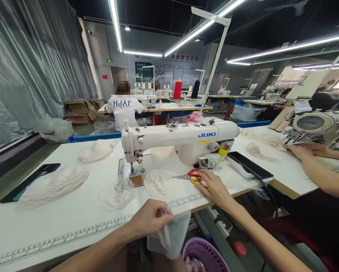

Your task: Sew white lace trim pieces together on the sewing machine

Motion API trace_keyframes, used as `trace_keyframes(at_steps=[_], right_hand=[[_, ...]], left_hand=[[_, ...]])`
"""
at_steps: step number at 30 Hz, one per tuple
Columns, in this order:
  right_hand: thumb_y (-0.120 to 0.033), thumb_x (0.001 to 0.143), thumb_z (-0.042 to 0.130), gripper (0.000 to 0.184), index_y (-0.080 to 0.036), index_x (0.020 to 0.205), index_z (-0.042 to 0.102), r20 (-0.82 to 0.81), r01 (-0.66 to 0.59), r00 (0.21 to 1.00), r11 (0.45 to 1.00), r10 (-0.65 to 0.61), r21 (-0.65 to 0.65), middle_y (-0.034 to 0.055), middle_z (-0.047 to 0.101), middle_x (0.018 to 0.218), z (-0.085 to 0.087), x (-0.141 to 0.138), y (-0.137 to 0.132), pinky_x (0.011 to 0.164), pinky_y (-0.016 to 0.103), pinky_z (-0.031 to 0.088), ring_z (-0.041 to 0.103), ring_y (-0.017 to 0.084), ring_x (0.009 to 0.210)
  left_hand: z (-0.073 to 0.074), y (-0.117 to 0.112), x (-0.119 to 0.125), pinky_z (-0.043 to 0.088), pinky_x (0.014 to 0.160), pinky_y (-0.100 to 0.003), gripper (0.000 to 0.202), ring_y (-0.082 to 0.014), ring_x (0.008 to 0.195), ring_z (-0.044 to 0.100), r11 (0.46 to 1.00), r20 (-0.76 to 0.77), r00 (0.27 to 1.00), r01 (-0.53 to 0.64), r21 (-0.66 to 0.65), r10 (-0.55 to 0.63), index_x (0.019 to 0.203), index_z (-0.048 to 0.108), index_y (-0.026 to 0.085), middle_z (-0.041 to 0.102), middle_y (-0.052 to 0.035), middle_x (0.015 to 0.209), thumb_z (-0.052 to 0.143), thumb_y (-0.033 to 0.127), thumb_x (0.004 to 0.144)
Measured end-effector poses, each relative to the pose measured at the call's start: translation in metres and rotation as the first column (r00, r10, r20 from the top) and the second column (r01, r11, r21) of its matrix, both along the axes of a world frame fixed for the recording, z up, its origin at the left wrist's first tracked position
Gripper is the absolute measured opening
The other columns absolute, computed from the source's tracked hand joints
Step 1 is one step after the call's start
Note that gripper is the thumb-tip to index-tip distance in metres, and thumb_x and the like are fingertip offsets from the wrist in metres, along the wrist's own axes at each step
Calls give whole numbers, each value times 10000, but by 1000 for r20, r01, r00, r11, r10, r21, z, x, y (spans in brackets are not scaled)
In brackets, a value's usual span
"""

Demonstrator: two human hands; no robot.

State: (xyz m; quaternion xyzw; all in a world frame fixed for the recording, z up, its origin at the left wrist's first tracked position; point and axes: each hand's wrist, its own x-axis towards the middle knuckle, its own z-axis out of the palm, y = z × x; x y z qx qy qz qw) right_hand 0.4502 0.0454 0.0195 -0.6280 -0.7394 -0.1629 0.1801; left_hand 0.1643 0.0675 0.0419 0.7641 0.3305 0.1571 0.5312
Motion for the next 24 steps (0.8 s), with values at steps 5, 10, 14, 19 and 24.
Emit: trace_keyframes(at_steps=[5, 10, 14, 19, 24], right_hand=[[-364, 856, 493, 278, -167, 998, 628, 49, 97, 994, 995, -97, 0, 112, 626, 921, -16, 0, 27, 735, 356, 428, 554, 254, 841], [-367, 866, 443, 341, -92, 907, 640, 14, 311, 950, 947, -313, 78, 183, 577, 835, -13, -16, 27, 689, 415, 399, 516, 312, 809], [-363, 890, 435, 323, -126, 1036, 599, -33, 196, 980, 980, -195, 32, 214, 530, 1143, 0, -53, 8, 824, 479, 379, 475, 351, 1030], [-530, 845, 510, 531, -241, 1285, 440, -569, -602, 743, 722, 351, -340, 87, 580, 1140, 18, -100, -23, 845, 322, 424, 526, 225, 1029], [-522, 874, 453, 398, -178, 720, 581, -725, -619, 675, 639, 136, -457, -29, 475, 568, 20, -112, -21, 493, 217, 318, 428, 113, 546]], left_hand=[[-4, -6, -14, 353, 462, -182, 226, -88, 479, 489, 1000, -53, 999, 2, -3, -2, 759, 653, 112, 552, 6, 574, 526, 297, 787], [-5, -4, -13, 345, 424, -179, 273, -84, 433, 492, 999, -77, 997, -4, -54, 0, 778, 642, 116, 553, 4, 584, 516, 357, 804], [2, -4, -7, 360, 451, -173, 253, -89, 447, 499, 996, -61, 996, 64, -58, -68, 788, 655, 123, 524, 20, 522, 504, 325, 809], [16, -4, -15, 338, 443, -150, 222, -66, 446, 472, 987, -52, 988, 143, -69, -146, 806, 651, 126, 480, 36, 517, 494, 282, 821], [19, -1, -37, 377, 461, -151, 200, -75, 485, 517, 988, -56, 996, 66, -142, -74, 789, 621, 117, 498, 31, 569, 518, 286, 807]])
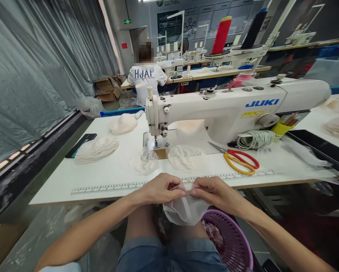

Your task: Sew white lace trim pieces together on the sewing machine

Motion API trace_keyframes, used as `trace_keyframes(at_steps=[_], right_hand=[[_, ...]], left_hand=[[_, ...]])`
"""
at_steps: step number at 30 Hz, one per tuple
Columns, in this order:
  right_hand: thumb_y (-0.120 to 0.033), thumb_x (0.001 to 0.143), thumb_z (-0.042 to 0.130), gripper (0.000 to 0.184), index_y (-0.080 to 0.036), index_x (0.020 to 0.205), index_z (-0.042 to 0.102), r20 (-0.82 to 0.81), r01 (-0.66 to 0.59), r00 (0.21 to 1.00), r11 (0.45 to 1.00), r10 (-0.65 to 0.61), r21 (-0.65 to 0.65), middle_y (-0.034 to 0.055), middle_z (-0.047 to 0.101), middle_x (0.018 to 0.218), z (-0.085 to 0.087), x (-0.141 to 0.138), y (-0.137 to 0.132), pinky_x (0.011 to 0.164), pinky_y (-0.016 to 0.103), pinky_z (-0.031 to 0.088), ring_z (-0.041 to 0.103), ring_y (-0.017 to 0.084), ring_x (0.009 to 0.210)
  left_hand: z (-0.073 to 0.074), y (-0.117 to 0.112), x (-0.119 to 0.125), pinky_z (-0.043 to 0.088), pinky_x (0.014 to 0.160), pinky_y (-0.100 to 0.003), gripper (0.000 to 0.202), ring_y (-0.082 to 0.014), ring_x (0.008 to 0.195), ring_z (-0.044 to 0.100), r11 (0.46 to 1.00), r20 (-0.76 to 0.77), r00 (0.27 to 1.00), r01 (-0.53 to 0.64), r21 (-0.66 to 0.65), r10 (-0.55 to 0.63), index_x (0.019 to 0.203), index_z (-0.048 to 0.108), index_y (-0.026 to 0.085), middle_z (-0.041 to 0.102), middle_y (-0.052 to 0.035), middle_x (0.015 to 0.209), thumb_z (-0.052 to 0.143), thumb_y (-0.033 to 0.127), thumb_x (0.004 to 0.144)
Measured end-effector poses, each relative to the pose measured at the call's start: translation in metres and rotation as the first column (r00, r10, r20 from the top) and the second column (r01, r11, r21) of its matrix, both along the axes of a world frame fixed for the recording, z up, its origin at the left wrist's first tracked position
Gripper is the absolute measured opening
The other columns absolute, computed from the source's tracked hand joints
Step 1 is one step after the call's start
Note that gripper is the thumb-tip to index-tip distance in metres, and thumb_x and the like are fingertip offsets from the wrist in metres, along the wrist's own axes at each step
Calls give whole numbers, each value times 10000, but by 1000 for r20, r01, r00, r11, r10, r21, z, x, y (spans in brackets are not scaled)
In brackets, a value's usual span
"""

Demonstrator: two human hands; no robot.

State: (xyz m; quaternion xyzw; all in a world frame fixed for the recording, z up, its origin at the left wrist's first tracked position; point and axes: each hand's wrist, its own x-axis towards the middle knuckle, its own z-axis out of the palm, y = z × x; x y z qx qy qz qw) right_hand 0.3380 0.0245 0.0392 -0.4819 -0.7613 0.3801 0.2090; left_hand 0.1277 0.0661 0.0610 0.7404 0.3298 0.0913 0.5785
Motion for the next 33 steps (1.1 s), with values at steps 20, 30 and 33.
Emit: trace_keyframes(at_steps=[20, 30, 33], right_hand=[[-254, 851, 436, 168, -194, 723, 528, 354, 171, 892, 936, -280, 307, -10, 584, 589, 28, 40, 101, 517, 222, 374, 557, 143, 555], [-285, 898, 519, 211, -177, 1071, 572, 473, 176, 777, 865, -415, 469, 81, 596, 1095, 11, 27, 206, 808, 362, 459, 579, 205, 947], [-316, 903, 526, 259, -168, 1114, 554, 498, 203, 765, 886, -409, 416, 70, 568, 1132, 2, 23, 233, 816, 389, 490, 578, 189, 954]], left_hand=[[1, 87, 30, 423, 626, -245, 312, -156, 695, 570, 839, -65, 953, -227, 494, 296, 1084, 581, 124, 607, -37, 759, 453, 229, 819], [-35, 111, 37, 430, 780, -319, 385, -196, 866, 538, 766, -200, 959, -24, 642, 198, 1159, 528, 166, 574, -61, 941, 399, 100, 802], [-32, 112, 37, 439, 786, -319, 366, -189, 865, 548, 797, -221, 954, -32, 603, 204, 1156, 524, 184, 566, -56, 954, 414, 123, 813]])
